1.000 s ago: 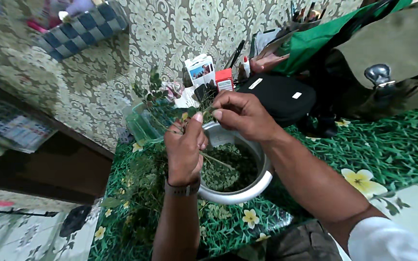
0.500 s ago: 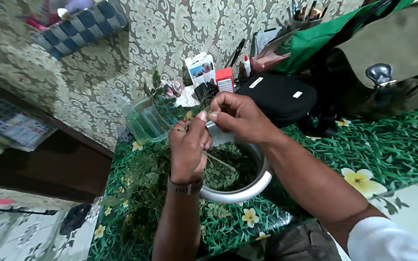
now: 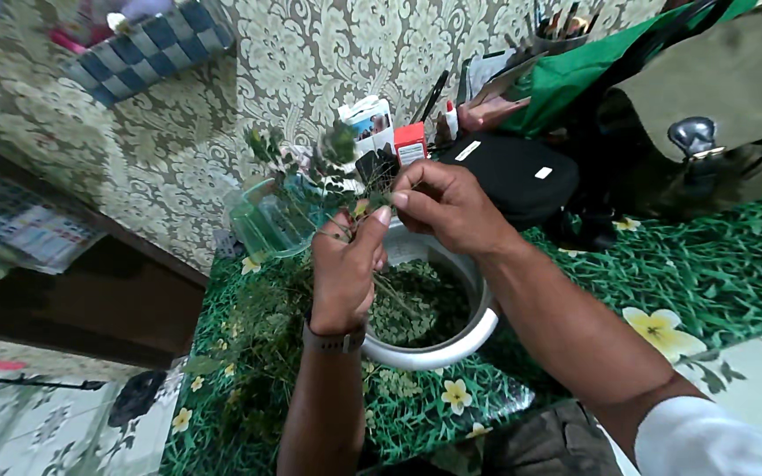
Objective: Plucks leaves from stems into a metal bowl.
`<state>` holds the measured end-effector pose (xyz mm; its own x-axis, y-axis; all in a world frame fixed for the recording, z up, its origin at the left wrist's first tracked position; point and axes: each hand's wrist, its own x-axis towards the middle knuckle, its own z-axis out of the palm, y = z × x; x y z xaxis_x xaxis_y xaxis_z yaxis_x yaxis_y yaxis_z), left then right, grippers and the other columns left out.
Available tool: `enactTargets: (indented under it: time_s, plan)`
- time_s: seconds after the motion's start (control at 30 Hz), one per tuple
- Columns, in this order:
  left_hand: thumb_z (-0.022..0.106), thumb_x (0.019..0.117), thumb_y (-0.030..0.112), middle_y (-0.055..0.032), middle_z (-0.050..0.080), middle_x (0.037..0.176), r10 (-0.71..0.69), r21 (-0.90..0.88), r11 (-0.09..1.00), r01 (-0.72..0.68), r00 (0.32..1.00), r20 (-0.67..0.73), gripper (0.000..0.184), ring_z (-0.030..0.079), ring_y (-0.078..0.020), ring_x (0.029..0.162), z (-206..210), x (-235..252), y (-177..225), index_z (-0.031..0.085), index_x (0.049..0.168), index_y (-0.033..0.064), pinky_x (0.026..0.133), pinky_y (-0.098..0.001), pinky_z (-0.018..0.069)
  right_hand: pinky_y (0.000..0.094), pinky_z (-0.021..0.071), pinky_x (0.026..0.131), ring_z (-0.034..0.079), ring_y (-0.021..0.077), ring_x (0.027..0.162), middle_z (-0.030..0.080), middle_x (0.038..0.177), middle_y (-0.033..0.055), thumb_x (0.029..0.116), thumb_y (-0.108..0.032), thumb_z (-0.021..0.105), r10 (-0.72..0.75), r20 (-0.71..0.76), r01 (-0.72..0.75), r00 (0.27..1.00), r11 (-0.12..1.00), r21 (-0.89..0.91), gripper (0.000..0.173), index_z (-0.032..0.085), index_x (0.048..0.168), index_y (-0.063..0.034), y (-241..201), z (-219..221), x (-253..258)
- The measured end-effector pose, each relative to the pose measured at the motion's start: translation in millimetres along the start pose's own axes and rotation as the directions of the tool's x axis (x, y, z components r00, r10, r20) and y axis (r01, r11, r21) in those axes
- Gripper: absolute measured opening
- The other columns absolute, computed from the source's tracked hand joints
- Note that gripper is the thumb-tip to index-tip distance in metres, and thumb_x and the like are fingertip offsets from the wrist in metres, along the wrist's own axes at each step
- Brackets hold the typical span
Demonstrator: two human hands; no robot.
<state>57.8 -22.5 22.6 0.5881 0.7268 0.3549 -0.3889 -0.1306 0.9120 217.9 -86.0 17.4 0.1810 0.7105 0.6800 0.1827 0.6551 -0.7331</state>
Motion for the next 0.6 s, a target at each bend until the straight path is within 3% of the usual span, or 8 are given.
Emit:
enactTargets:
  time_s: [0.13,0.37,0.47,0.6]
  plan:
    - [0.058,0.1006,0.012,0.0047,0.056,0.069,0.038,0.08,0.996,-0.043,0.997,0.061,0.016,0.054,-0.0051,0.056,-15,2,8,0.063,0.116,0.0133,0.057,-0.0223,0.0525,0.0176,0.0444,0.049,0.05,0.0028,0.056,0.06,0.077,-0.0026,0.1003,-0.01,0.058,-0.008,-0.055,0.011,0.998,0.999,0.043,0.008,0.065,0.096,-0.0087,-1,-6,2]
    - [0.062,0.1004,0.01,0.0022,0.057,0.066,0.068,0.099,0.993,-0.07,0.997,0.022,0.005,0.055,-0.0057,0.053,-17,1,10,0.067,0.102,0.0104,0.054,-0.0212,0.0521,0.0185,0.0438,0.046,0.05,0.0055,0.055,0.062,0.086,0.0024,0.0991,-0.006,0.058,-0.049,-0.041,0.051,0.998,0.997,0.052,0.008,0.066,0.098,-0.0062,-6,-1,-2]
    - [0.062,0.1007,0.012,0.0029,0.055,0.064,0.07,0.093,0.993,-0.072,0.997,0.025,0.005,0.054,-0.0055,0.053,-18,1,13,0.066,0.099,0.0109,0.053,-0.0213,0.0523,0.0174,0.0466,0.051,0.052,0.0024,0.061,0.063,0.091,-0.0001,0.0988,-0.005,0.058,-0.091,-0.015,0.091,0.996,0.995,0.029,0.008,0.066,0.098,-0.0057,-4,-2,0]
    - [0.066,0.0973,0.009,0.0023,0.058,0.066,0.095,0.076,0.992,-0.098,0.994,0.045,0.004,0.055,-0.0056,0.053,-20,0,14,0.069,0.098,0.0116,0.054,-0.0214,0.0526,0.0204,0.0475,0.051,0.054,0.0066,0.061,0.062,0.086,0.0034,0.0953,-0.005,0.058,-0.051,0.098,0.061,0.994,0.993,-0.105,0.008,0.065,0.092,-0.0043,-6,-6,-1]
